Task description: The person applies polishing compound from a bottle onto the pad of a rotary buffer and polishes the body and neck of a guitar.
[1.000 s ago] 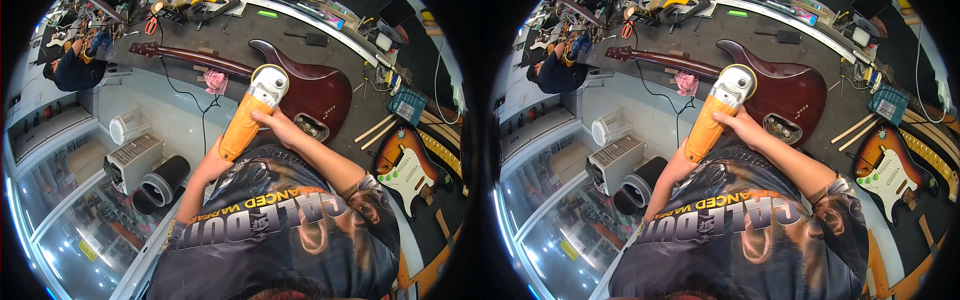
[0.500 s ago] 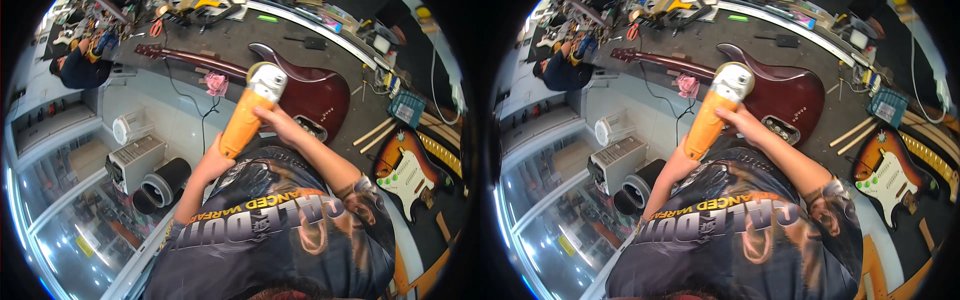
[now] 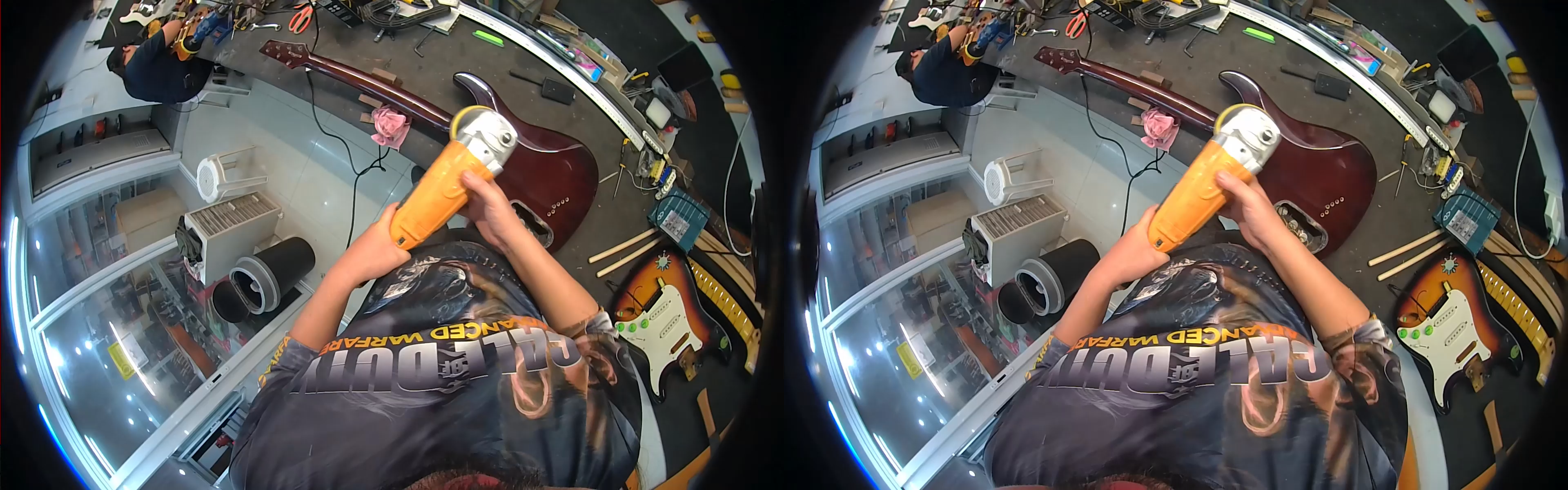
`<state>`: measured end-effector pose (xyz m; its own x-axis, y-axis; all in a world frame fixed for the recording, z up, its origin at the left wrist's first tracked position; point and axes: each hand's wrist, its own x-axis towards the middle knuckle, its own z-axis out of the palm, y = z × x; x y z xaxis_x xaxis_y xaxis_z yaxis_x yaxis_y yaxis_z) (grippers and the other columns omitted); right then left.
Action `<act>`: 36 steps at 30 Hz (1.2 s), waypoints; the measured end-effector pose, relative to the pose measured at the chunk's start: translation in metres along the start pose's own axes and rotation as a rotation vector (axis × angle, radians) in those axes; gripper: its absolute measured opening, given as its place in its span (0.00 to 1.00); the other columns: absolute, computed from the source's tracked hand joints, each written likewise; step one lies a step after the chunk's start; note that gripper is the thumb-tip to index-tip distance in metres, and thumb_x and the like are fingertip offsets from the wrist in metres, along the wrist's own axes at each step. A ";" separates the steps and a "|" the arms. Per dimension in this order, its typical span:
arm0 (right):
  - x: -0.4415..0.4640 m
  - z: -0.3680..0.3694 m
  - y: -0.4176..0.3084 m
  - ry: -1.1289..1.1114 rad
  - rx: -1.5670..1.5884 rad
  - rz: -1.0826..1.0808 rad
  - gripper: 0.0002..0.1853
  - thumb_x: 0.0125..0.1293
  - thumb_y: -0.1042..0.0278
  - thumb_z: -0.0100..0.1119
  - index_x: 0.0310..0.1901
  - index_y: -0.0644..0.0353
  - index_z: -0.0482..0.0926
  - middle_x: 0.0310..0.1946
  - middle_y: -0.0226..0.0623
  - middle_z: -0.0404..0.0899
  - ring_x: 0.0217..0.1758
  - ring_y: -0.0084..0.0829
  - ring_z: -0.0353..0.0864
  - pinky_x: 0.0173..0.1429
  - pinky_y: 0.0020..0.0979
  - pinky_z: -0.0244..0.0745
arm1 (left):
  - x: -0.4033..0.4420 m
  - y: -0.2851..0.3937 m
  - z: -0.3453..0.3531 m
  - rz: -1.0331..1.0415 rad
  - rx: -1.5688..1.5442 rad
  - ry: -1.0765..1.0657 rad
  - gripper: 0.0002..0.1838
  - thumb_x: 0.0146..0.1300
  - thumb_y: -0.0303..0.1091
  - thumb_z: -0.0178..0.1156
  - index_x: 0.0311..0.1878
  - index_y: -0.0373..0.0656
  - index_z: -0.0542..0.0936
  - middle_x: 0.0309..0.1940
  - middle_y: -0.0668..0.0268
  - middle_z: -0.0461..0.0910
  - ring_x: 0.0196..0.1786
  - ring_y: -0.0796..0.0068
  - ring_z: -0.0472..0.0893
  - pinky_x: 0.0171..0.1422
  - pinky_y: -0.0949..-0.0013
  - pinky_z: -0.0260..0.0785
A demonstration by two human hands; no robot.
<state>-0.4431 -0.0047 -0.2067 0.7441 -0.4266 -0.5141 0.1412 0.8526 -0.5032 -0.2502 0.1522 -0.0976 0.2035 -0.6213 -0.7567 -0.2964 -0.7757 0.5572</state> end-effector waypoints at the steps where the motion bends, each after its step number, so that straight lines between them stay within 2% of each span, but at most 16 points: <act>1: 0.007 0.012 -0.004 0.000 -0.080 -0.003 0.42 0.77 0.43 0.71 0.82 0.55 0.64 0.72 0.39 0.80 0.77 0.39 0.80 0.78 0.56 0.77 | -0.004 -0.003 -0.002 0.004 -0.038 0.025 0.53 0.55 0.28 0.70 0.87 0.36 0.62 0.65 0.42 0.86 0.69 0.49 0.87 0.75 0.59 0.75; 3: 0.023 0.029 -0.008 -0.015 -0.172 0.054 0.42 0.79 0.40 0.67 0.84 0.54 0.64 0.73 0.41 0.80 0.77 0.40 0.81 0.78 0.57 0.76 | -0.005 -0.011 -0.009 0.020 -0.111 0.073 0.51 0.55 0.26 0.70 0.86 0.37 0.64 0.66 0.46 0.85 0.70 0.54 0.85 0.76 0.60 0.74; 6: 0.042 0.053 -0.006 0.002 -0.215 0.061 0.44 0.77 0.37 0.69 0.82 0.53 0.65 0.71 0.39 0.81 0.71 0.37 0.85 0.72 0.53 0.82 | 0.005 -0.038 -0.028 0.039 -0.149 0.066 0.48 0.54 0.25 0.69 0.83 0.36 0.67 0.65 0.51 0.84 0.71 0.58 0.83 0.78 0.61 0.72; 9: 0.046 0.077 -0.025 -0.005 -0.243 0.044 0.46 0.76 0.35 0.69 0.83 0.53 0.61 0.70 0.41 0.81 0.67 0.38 0.88 0.67 0.53 0.86 | 0.013 -0.048 -0.038 0.087 -0.230 0.083 0.43 0.54 0.22 0.69 0.77 0.36 0.72 0.57 0.63 0.83 0.59 0.69 0.82 0.70 0.66 0.74; 11: 0.049 0.083 -0.035 -0.025 -0.267 0.036 0.47 0.75 0.35 0.69 0.84 0.53 0.60 0.70 0.42 0.81 0.67 0.39 0.88 0.66 0.53 0.86 | 0.021 -0.053 -0.044 0.068 -0.259 0.047 0.42 0.55 0.22 0.68 0.77 0.36 0.72 0.57 0.64 0.83 0.58 0.71 0.82 0.69 0.67 0.74; 12: 0.048 0.088 -0.039 0.003 -0.244 -0.006 0.39 0.76 0.39 0.70 0.79 0.53 0.73 0.70 0.35 0.87 0.75 0.40 0.85 0.66 0.62 0.86 | 0.023 -0.054 -0.045 0.057 -0.275 0.031 0.41 0.56 0.22 0.68 0.77 0.36 0.72 0.57 0.65 0.83 0.58 0.72 0.82 0.69 0.67 0.74; 18: 0.057 0.088 -0.035 0.058 -0.230 0.045 0.40 0.75 0.38 0.71 0.80 0.50 0.72 0.72 0.37 0.84 0.76 0.42 0.85 0.66 0.64 0.85 | 0.021 -0.036 -0.056 0.065 -0.275 0.020 0.39 0.57 0.22 0.68 0.76 0.36 0.74 0.55 0.66 0.83 0.56 0.74 0.81 0.65 0.68 0.74; 21: 0.071 0.082 -0.022 0.069 -0.196 0.057 0.42 0.73 0.38 0.72 0.81 0.50 0.71 0.74 0.40 0.81 0.78 0.46 0.82 0.67 0.66 0.84 | 0.018 -0.034 -0.060 0.030 -0.305 0.030 0.37 0.59 0.22 0.69 0.75 0.36 0.74 0.56 0.67 0.83 0.56 0.75 0.81 0.65 0.68 0.74; 22: 0.077 0.083 -0.022 0.020 -0.206 0.053 0.44 0.72 0.36 0.73 0.82 0.50 0.69 0.76 0.45 0.78 0.80 0.48 0.79 0.67 0.68 0.83 | 0.017 -0.034 -0.062 0.020 -0.325 0.028 0.37 0.59 0.22 0.69 0.75 0.36 0.75 0.56 0.67 0.83 0.56 0.75 0.81 0.65 0.68 0.74; 25: 0.075 0.088 -0.021 0.031 -0.266 0.044 0.40 0.77 0.37 0.67 0.82 0.48 0.72 0.73 0.30 0.85 0.77 0.36 0.83 0.67 0.63 0.81 | 0.014 -0.037 -0.064 -0.006 -0.381 0.023 0.36 0.59 0.22 0.69 0.74 0.36 0.75 0.56 0.67 0.83 0.56 0.76 0.81 0.65 0.69 0.73; 26: 0.079 0.086 -0.017 0.029 -0.278 0.076 0.40 0.77 0.37 0.67 0.84 0.45 0.71 0.75 0.26 0.83 0.78 0.36 0.82 0.69 0.61 0.80 | 0.012 -0.037 -0.063 -0.011 -0.398 0.022 0.36 0.59 0.22 0.69 0.74 0.36 0.76 0.56 0.67 0.83 0.56 0.76 0.80 0.65 0.68 0.73; 29: 0.083 0.090 -0.013 0.030 -0.276 0.127 0.44 0.76 0.35 0.69 0.85 0.47 0.68 0.79 0.35 0.78 0.82 0.41 0.77 0.71 0.63 0.78 | 0.008 -0.043 -0.063 0.008 -0.399 0.044 0.36 0.59 0.21 0.68 0.74 0.36 0.76 0.56 0.67 0.83 0.56 0.76 0.81 0.65 0.69 0.73; 32: 0.079 0.101 -0.022 -0.025 -0.280 0.169 0.49 0.73 0.35 0.72 0.84 0.53 0.62 0.79 0.48 0.73 0.84 0.50 0.73 0.72 0.69 0.80 | 0.001 -0.052 -0.064 0.002 -0.421 0.083 0.37 0.57 0.21 0.67 0.74 0.35 0.75 0.56 0.67 0.84 0.54 0.77 0.81 0.63 0.69 0.75; 36: 0.086 0.108 -0.013 -0.045 -0.284 0.142 0.49 0.73 0.34 0.72 0.84 0.54 0.61 0.78 0.48 0.74 0.83 0.49 0.74 0.73 0.67 0.80 | -0.007 -0.058 -0.064 -0.006 -0.381 0.149 0.41 0.55 0.21 0.65 0.76 0.33 0.73 0.56 0.62 0.85 0.58 0.70 0.85 0.67 0.66 0.76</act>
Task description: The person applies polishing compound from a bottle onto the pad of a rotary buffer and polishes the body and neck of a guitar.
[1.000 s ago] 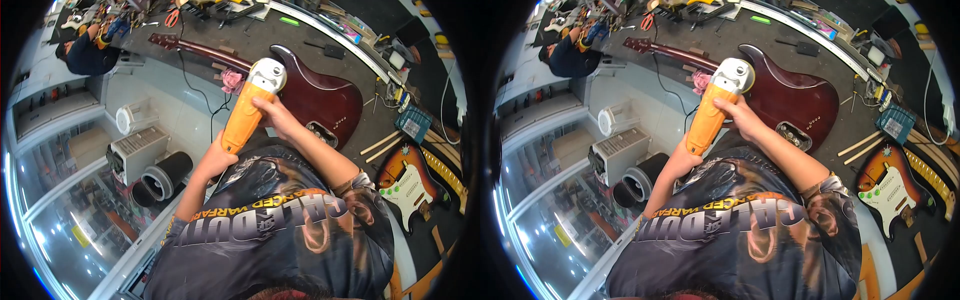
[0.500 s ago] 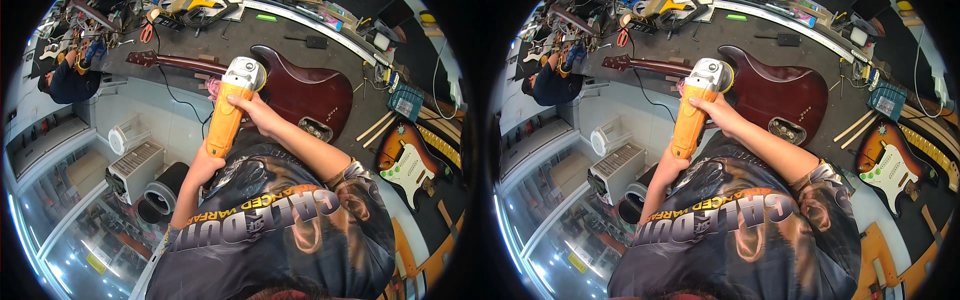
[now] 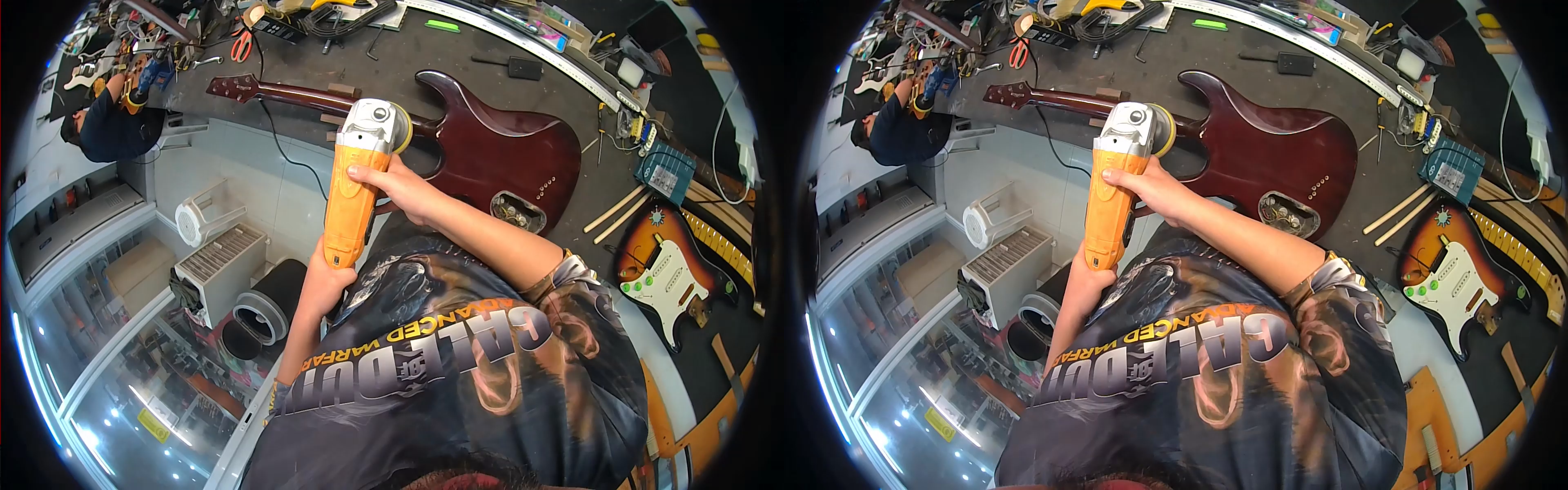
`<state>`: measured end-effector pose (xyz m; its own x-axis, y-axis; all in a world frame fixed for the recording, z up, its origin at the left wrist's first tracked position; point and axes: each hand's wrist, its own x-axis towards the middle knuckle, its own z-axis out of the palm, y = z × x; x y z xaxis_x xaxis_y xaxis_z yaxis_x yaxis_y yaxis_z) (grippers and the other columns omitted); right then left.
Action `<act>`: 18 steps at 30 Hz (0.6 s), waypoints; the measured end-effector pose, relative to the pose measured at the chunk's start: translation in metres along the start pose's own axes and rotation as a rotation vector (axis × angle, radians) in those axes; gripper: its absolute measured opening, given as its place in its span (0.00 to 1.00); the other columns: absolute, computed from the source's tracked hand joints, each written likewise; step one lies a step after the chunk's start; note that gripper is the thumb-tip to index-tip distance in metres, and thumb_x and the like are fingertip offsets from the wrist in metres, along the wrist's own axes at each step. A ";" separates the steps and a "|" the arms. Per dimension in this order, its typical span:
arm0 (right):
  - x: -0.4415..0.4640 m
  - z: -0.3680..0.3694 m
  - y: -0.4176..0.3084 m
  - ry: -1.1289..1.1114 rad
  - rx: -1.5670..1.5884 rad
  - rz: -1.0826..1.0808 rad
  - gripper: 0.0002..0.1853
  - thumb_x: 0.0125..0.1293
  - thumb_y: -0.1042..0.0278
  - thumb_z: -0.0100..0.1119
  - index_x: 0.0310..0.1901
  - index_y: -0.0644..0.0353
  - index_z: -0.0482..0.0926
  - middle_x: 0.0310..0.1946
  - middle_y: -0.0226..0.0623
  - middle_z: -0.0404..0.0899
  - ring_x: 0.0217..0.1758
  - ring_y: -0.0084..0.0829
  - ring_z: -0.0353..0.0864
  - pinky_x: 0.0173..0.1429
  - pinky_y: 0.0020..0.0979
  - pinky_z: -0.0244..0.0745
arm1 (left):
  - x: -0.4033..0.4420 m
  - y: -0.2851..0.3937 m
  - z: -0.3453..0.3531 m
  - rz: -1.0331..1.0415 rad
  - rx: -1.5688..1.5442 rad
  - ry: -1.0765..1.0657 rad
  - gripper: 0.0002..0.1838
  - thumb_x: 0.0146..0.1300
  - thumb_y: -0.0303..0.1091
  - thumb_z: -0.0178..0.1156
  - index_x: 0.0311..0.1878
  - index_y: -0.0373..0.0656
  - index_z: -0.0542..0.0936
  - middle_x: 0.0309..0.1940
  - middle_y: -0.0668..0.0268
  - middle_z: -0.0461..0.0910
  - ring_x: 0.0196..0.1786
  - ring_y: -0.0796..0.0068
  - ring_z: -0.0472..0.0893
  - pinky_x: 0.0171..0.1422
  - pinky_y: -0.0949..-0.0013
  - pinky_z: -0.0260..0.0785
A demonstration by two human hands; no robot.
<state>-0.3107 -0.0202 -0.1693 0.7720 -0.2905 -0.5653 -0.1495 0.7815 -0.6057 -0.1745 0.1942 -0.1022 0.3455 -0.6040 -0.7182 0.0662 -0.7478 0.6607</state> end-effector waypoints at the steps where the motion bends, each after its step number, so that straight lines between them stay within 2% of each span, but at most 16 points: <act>1: 0.001 0.000 0.003 0.005 0.010 -0.010 0.49 0.73 0.34 0.72 0.84 0.54 0.61 0.78 0.48 0.74 0.83 0.48 0.74 0.73 0.67 0.80 | 0.000 0.001 -0.001 0.000 0.022 0.010 0.40 0.55 0.21 0.65 0.76 0.33 0.73 0.56 0.61 0.85 0.57 0.71 0.85 0.65 0.66 0.77; 9: -0.002 -0.013 -0.003 -0.008 0.051 -0.020 0.45 0.75 0.31 0.68 0.83 0.50 0.68 0.76 0.45 0.77 0.80 0.47 0.78 0.73 0.62 0.80 | 0.003 0.039 0.006 -0.068 0.090 -0.006 0.38 0.57 0.21 0.63 0.76 0.35 0.72 0.48 0.60 0.85 0.42 0.70 0.86 0.45 0.66 0.79; 11: -0.005 -0.016 -0.002 0.019 0.065 -0.010 0.44 0.76 0.30 0.67 0.83 0.49 0.69 0.76 0.44 0.78 0.79 0.47 0.79 0.72 0.62 0.80 | 0.002 0.044 0.011 -0.075 0.141 -0.002 0.38 0.58 0.21 0.62 0.76 0.36 0.71 0.47 0.60 0.84 0.39 0.70 0.85 0.44 0.65 0.79; 14: -0.004 -0.021 0.001 -0.013 0.048 0.002 0.46 0.76 0.29 0.63 0.88 0.42 0.64 0.80 0.41 0.73 0.82 0.43 0.75 0.76 0.61 0.75 | 0.003 0.047 0.014 -0.076 0.158 -0.013 0.38 0.58 0.20 0.62 0.76 0.36 0.71 0.45 0.60 0.84 0.37 0.69 0.85 0.43 0.65 0.79; 18: 0.000 -0.022 -0.001 -0.014 0.067 -0.047 0.44 0.75 0.29 0.66 0.83 0.49 0.69 0.76 0.44 0.77 0.79 0.46 0.78 0.72 0.61 0.79 | 0.005 0.047 0.014 -0.075 0.103 -0.020 0.38 0.58 0.20 0.62 0.76 0.36 0.70 0.44 0.60 0.84 0.35 0.70 0.84 0.41 0.65 0.79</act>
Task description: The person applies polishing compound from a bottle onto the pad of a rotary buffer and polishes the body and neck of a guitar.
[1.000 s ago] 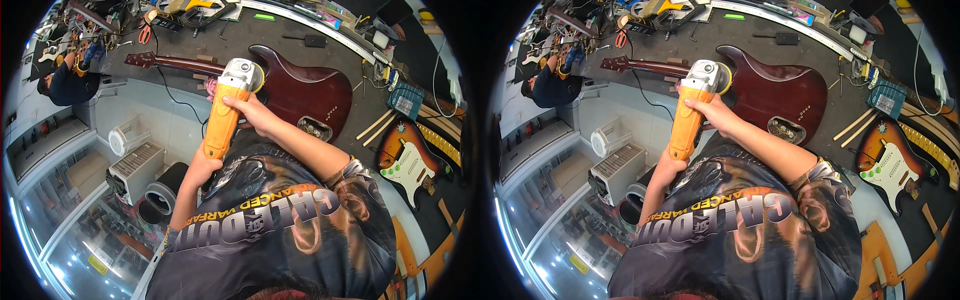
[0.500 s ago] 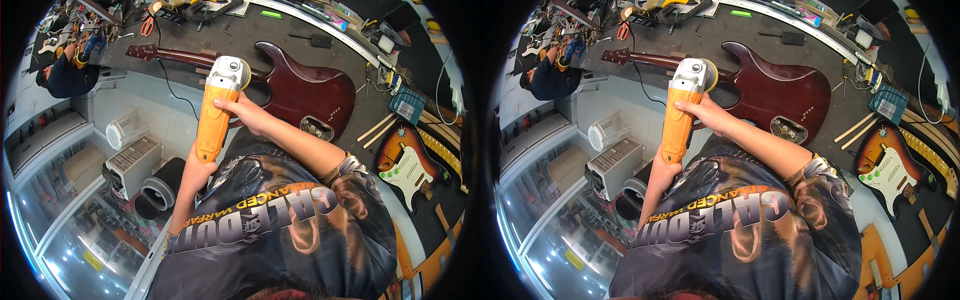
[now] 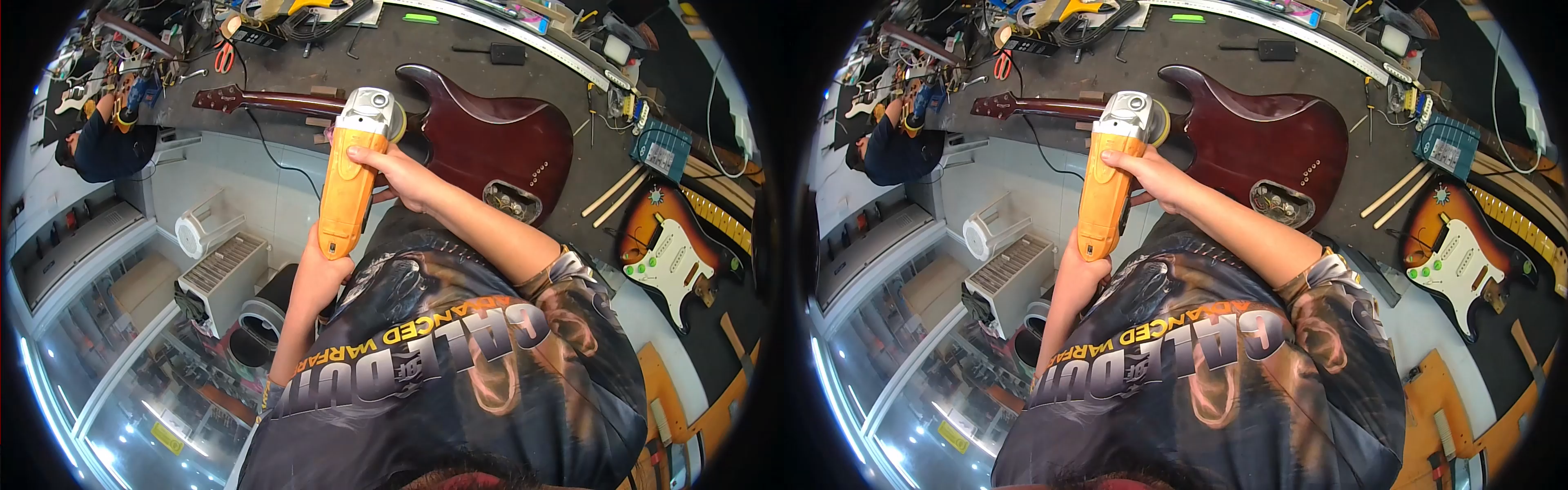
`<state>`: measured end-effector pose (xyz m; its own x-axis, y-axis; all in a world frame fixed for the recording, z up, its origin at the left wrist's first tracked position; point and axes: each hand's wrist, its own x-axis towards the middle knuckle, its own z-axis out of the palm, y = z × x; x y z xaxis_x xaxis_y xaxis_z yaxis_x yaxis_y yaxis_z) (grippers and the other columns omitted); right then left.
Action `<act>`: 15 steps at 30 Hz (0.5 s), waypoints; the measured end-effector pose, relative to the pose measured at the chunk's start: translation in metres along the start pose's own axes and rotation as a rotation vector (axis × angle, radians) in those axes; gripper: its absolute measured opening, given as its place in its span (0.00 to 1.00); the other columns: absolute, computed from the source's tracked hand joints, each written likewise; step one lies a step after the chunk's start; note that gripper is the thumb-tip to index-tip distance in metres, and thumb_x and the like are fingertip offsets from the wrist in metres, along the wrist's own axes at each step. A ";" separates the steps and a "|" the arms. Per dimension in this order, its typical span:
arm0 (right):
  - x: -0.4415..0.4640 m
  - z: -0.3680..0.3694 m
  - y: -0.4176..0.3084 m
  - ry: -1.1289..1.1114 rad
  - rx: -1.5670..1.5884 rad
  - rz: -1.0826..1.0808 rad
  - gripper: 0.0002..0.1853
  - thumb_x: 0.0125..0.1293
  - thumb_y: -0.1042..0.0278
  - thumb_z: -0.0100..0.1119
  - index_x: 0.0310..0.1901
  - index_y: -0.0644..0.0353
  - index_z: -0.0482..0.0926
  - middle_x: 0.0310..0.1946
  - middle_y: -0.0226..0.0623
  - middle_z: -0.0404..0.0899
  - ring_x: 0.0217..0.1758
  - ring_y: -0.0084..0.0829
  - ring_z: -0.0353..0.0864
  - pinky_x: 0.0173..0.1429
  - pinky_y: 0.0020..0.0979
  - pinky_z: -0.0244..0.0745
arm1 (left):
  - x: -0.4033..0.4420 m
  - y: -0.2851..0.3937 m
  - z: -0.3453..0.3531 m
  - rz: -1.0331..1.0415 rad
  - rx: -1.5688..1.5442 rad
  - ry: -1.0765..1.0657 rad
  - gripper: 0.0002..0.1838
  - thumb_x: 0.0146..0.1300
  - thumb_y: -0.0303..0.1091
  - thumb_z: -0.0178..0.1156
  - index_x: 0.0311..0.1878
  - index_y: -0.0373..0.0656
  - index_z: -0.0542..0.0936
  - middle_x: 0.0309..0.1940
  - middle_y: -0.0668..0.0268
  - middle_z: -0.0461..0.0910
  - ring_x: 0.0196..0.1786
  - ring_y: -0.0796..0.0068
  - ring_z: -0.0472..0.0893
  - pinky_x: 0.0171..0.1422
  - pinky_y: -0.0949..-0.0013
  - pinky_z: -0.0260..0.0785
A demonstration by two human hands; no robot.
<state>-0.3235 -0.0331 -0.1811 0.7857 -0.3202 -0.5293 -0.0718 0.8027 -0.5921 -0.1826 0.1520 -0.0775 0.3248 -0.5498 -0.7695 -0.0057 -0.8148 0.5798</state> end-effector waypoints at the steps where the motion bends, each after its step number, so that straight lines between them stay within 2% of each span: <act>1: 0.002 0.000 -0.001 -0.010 0.000 0.005 0.44 0.75 0.29 0.66 0.83 0.49 0.69 0.77 0.44 0.77 0.80 0.46 0.78 0.72 0.62 0.79 | 0.000 0.002 -0.001 -0.009 0.006 0.003 0.39 0.58 0.20 0.62 0.76 0.36 0.69 0.44 0.60 0.84 0.35 0.70 0.84 0.41 0.65 0.79; 6: 0.009 0.003 -0.005 0.020 0.015 0.040 0.45 0.75 0.28 0.65 0.82 0.49 0.70 0.76 0.45 0.78 0.79 0.48 0.78 0.73 0.64 0.78 | 0.000 0.010 -0.001 -0.031 0.052 0.029 0.40 0.59 0.20 0.61 0.78 0.36 0.67 0.43 0.59 0.83 0.32 0.70 0.84 0.39 0.64 0.79; 8: 0.013 0.001 -0.005 0.017 0.038 0.036 0.44 0.76 0.28 0.65 0.83 0.49 0.70 0.77 0.46 0.78 0.79 0.49 0.78 0.73 0.65 0.77 | -0.001 0.020 0.003 0.007 0.048 0.039 0.35 0.58 0.20 0.61 0.73 0.34 0.69 0.37 0.62 0.81 0.29 0.71 0.82 0.35 0.66 0.78; 11: 0.011 -0.004 -0.009 -0.002 0.050 0.020 0.42 0.78 0.26 0.59 0.84 0.41 0.72 0.78 0.43 0.77 0.82 0.47 0.76 0.76 0.66 0.74 | -0.002 0.039 0.003 -0.002 0.063 0.026 0.32 0.59 0.20 0.62 0.70 0.34 0.71 0.35 0.63 0.80 0.26 0.72 0.81 0.33 0.67 0.77; 12: 0.011 -0.007 -0.007 -0.007 0.067 0.020 0.41 0.78 0.25 0.58 0.83 0.41 0.74 0.79 0.41 0.78 0.84 0.47 0.74 0.78 0.70 0.70 | -0.002 0.042 0.004 -0.015 0.072 0.014 0.32 0.59 0.21 0.62 0.69 0.34 0.71 0.35 0.63 0.80 0.25 0.72 0.81 0.33 0.67 0.77; 15: 0.001 -0.010 -0.013 0.018 0.080 0.015 0.40 0.79 0.26 0.57 0.83 0.39 0.75 0.80 0.39 0.77 0.86 0.48 0.72 0.80 0.73 0.67 | 0.001 0.047 0.003 -0.032 0.057 -0.042 0.31 0.60 0.21 0.63 0.69 0.34 0.71 0.35 0.63 0.80 0.25 0.72 0.81 0.32 0.66 0.77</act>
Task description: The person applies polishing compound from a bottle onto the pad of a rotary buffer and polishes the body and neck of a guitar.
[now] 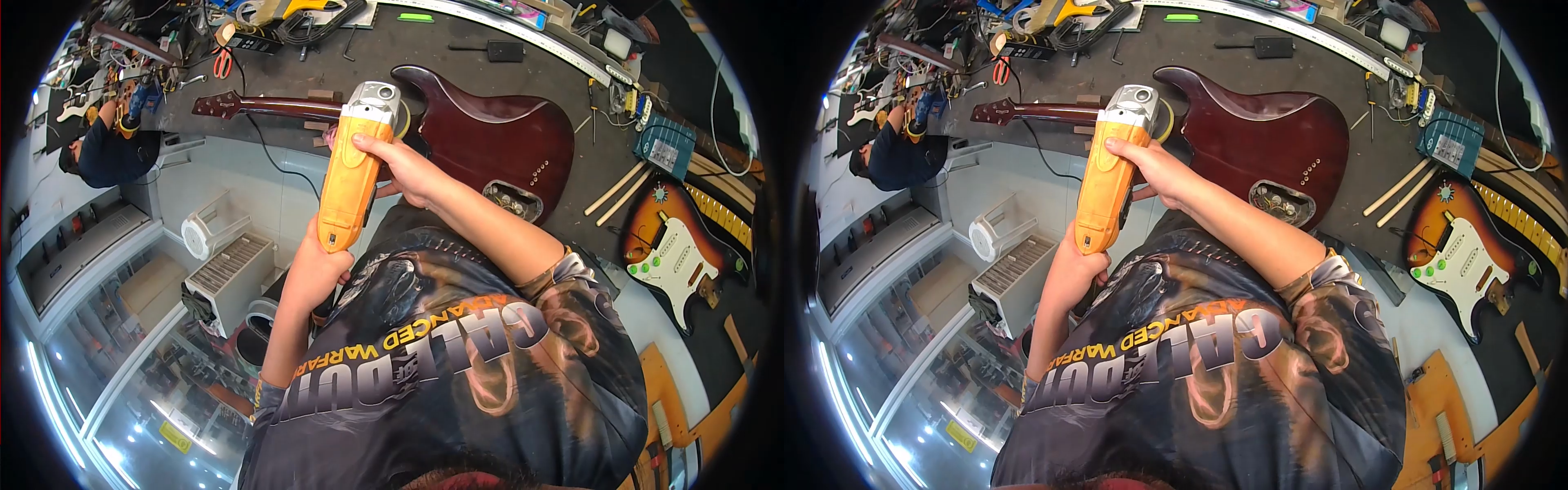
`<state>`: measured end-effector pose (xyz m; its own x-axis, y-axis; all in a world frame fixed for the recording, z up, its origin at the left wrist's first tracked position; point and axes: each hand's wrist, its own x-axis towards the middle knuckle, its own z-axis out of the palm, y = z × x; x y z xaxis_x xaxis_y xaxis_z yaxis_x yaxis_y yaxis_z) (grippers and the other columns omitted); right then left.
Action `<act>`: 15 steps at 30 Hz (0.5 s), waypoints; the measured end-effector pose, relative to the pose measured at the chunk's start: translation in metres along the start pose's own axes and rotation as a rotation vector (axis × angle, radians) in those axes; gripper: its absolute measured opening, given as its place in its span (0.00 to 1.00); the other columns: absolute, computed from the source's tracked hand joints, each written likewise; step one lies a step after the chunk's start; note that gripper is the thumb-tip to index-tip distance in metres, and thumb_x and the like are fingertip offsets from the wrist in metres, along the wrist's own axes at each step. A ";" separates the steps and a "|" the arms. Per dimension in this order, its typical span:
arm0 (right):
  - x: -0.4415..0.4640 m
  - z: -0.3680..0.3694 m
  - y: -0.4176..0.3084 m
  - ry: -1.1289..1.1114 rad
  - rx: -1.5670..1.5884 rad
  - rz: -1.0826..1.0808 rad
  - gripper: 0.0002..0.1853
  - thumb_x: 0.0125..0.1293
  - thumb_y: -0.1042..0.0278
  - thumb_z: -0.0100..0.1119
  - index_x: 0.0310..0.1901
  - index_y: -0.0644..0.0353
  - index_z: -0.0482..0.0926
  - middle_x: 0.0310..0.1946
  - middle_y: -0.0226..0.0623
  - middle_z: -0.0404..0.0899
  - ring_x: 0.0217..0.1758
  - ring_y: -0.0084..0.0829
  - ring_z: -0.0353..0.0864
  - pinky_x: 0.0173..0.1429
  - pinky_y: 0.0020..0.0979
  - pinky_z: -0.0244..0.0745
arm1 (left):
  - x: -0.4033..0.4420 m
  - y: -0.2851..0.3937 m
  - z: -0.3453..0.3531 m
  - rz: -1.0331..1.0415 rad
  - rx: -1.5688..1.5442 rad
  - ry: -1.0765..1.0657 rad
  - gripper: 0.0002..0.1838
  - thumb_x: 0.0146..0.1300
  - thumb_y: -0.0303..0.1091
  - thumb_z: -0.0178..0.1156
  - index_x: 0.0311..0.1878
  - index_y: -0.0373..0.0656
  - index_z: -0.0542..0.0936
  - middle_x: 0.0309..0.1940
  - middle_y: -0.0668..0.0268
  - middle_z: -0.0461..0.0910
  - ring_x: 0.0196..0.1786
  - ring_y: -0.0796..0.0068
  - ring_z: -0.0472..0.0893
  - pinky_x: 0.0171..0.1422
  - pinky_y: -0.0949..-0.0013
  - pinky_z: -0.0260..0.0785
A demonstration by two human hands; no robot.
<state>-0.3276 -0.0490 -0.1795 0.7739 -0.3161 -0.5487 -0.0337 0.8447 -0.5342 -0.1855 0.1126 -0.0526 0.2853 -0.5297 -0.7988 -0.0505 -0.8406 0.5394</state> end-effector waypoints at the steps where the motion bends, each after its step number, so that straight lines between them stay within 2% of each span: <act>1: 0.000 -0.002 -0.001 -0.010 -0.001 0.006 0.39 0.79 0.26 0.57 0.83 0.39 0.75 0.80 0.39 0.77 0.86 0.48 0.71 0.80 0.74 0.67 | 0.000 0.001 0.000 -0.004 -0.006 -0.007 0.31 0.60 0.21 0.63 0.69 0.34 0.71 0.35 0.63 0.81 0.25 0.72 0.81 0.32 0.67 0.77; 6: 0.003 -0.004 -0.003 -0.025 -0.003 0.032 0.39 0.80 0.26 0.56 0.82 0.41 0.75 0.81 0.38 0.76 0.87 0.48 0.70 0.80 0.77 0.64 | -0.002 0.008 -0.001 -0.020 -0.043 -0.018 0.30 0.59 0.21 0.64 0.67 0.34 0.72 0.34 0.63 0.81 0.25 0.72 0.82 0.31 0.67 0.76; 7: 0.001 -0.001 -0.005 -0.028 -0.008 0.035 0.41 0.79 0.27 0.57 0.83 0.45 0.74 0.81 0.43 0.75 0.87 0.51 0.70 0.80 0.75 0.66 | -0.003 0.007 -0.003 -0.018 -0.046 -0.020 0.30 0.59 0.21 0.64 0.67 0.34 0.72 0.34 0.63 0.81 0.25 0.72 0.81 0.31 0.67 0.76; 11: 0.001 0.008 -0.002 -0.045 -0.037 0.045 0.45 0.79 0.28 0.59 0.85 0.51 0.69 0.79 0.52 0.75 0.83 0.57 0.73 0.77 0.71 0.73 | -0.008 -0.009 -0.005 -0.015 -0.067 0.013 0.31 0.59 0.19 0.62 0.68 0.35 0.72 0.34 0.64 0.81 0.24 0.73 0.80 0.31 0.68 0.75; 15: -0.004 0.012 -0.003 -0.043 -0.033 0.052 0.45 0.78 0.31 0.64 0.85 0.52 0.67 0.82 0.50 0.72 0.86 0.54 0.70 0.75 0.74 0.74 | -0.007 -0.023 -0.006 0.010 -0.077 0.019 0.32 0.58 0.18 0.61 0.69 0.36 0.72 0.34 0.65 0.80 0.25 0.74 0.79 0.30 0.68 0.73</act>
<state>-0.3228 -0.0448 -0.1680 0.7972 -0.2530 -0.5481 -0.0942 0.8446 -0.5270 -0.1806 0.1363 -0.0573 0.3028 -0.5354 -0.7884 0.0203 -0.8235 0.5670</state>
